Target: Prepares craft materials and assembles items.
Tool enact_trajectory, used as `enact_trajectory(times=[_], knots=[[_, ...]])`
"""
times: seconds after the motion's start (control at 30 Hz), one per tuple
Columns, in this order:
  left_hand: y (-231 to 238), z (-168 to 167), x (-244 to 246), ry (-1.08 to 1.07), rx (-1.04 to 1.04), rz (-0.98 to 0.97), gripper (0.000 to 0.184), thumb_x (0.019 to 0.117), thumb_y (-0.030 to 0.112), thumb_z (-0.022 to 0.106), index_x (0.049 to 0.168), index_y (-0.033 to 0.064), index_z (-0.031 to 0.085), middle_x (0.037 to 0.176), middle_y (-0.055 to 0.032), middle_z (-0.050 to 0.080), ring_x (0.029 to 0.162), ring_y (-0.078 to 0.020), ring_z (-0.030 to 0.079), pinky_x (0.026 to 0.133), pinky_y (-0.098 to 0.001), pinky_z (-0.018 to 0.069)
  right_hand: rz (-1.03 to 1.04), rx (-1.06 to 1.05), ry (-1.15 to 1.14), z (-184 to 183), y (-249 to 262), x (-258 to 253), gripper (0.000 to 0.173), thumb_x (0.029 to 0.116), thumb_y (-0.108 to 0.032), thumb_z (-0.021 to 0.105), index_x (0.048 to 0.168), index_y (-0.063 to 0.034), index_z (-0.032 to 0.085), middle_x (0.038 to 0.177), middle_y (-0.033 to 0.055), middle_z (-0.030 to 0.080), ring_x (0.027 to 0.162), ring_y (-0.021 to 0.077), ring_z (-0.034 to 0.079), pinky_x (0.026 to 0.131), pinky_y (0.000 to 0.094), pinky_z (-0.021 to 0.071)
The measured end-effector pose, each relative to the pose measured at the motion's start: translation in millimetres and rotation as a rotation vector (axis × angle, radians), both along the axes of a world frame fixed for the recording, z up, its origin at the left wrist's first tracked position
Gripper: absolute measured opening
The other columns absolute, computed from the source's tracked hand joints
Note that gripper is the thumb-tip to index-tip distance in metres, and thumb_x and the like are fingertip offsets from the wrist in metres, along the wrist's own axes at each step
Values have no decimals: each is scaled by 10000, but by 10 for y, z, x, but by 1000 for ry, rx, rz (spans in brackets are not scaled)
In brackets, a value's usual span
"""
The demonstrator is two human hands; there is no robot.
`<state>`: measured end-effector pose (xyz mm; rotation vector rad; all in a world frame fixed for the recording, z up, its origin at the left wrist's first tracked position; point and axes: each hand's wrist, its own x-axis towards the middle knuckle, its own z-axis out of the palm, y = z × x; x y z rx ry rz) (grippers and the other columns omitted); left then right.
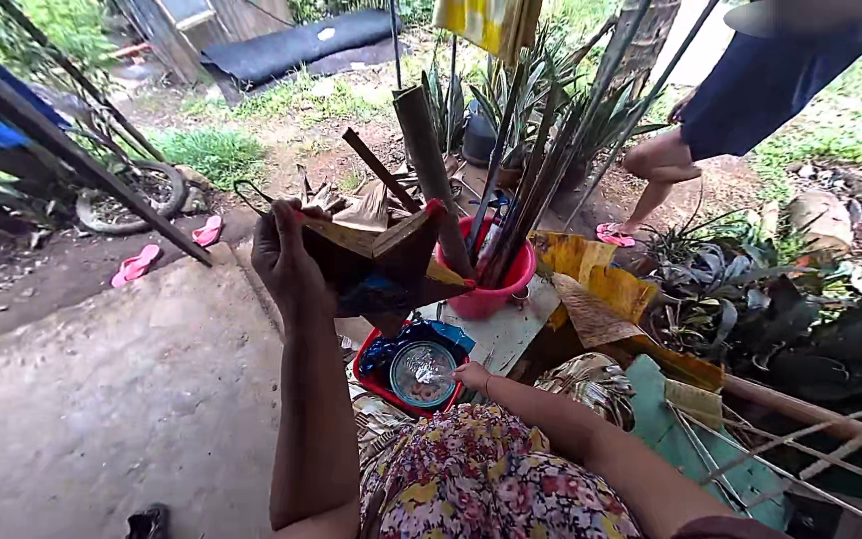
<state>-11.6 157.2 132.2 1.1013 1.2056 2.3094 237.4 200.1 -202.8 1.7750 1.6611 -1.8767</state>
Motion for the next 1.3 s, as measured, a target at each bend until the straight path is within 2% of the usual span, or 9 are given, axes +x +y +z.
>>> enact_trajectory(times=[0.2, 0.3, 0.47, 0.53, 0.63, 0.83, 0.97, 1.13, 1.3], knots=[[19, -77, 45, -66, -72, -10, 265, 1115, 233, 397, 1084, 66, 600, 891, 5, 715, 852, -126, 710, 839, -343, 598, 352, 240, -137, 206, 92, 102, 433, 1073, -376, 478, 1268, -62, 704, 1273, 211, 671, 1241, 362, 608, 1074, 600, 421], [118, -36, 163, 35, -115, -67, 246, 1107, 215, 420, 1079, 63, 611, 875, 23, 720, 822, -93, 705, 813, -316, 597, -13, 414, 34, 688, 224, 289, 411, 1085, -330, 472, 1244, -30, 703, 1267, 209, 668, 1241, 352, 591, 1082, 622, 379], [292, 54, 489, 314, -190, -208, 221, 1081, 208, 479, 1066, 44, 627, 911, 24, 713, 872, -48, 685, 853, -285, 577, -704, 746, 649, 1802, 330, 513, 421, 1115, -230, 366, 1281, 77, 601, 1182, 177, 690, 1090, 201, 661, 956, 366, 528], [384, 76, 644, 358, -209, -247, 236, 1072, 208, 494, 1060, 23, 640, 919, -7, 711, 862, -55, 672, 836, -279, 560, -693, 793, 878, 2228, 240, 602, 515, 1104, -349, 335, 1402, 34, 510, 1255, 153, 680, 1153, 210, 663, 1012, 390, 530], [519, 129, 866, 408, -223, -268, 226, 1068, 191, 514, 1077, 6, 644, 921, -2, 709, 864, -20, 662, 840, -245, 552, -541, 818, 1040, 2593, 132, 781, 675, 1033, -514, 507, 1543, -90, 383, 1381, 86, 628, 1207, 202, 644, 1051, 407, 519], [846, 184, 1280, 389, -325, -412, 268, 1077, 240, 511, 1110, 9, 644, 917, -41, 703, 853, -86, 666, 825, -309, 553, -663, 823, 1041, 2613, 210, 1011, 371, 1051, -88, 518, 1416, -32, 553, 1169, 144, 704, 994, 238, 725, 920, 431, 610], [1067, 145, 1529, 356, -371, -483, 272, 1082, 254, 510, 1095, 14, 637, 907, -46, 712, 814, -102, 669, 786, -318, 558, -798, 815, 1038, 2623, 215, 1157, 313, 1047, -50, 518, 1341, 21, 596, 1123, 164, 715, 973, 254, 734, 900, 430, 623], [1197, 96, 1749, 383, -300, -571, 270, 1087, 215, 482, 1151, -4, 626, 1038, -55, 714, 978, -92, 676, 919, -315, 547, -858, 873, 1044, 2633, 197, 1330, 310, 1045, -36, 517, 1336, 37, 598, 1138, 168, 710, 995, 243, 729, 915, 416, 619], [1100, 80, 1867, 427, -55, -591, 216, 1073, 202, 523, 1218, 71, 615, 1150, -39, 722, 1003, -116, 694, 887, -301, 565, -811, 1104, 1069, 2607, 126, 1384, 405, 1063, -80, 478, 1444, 52, 511, 1314, 176, 655, 1160, 251, 678, 1027, 422, 564]])
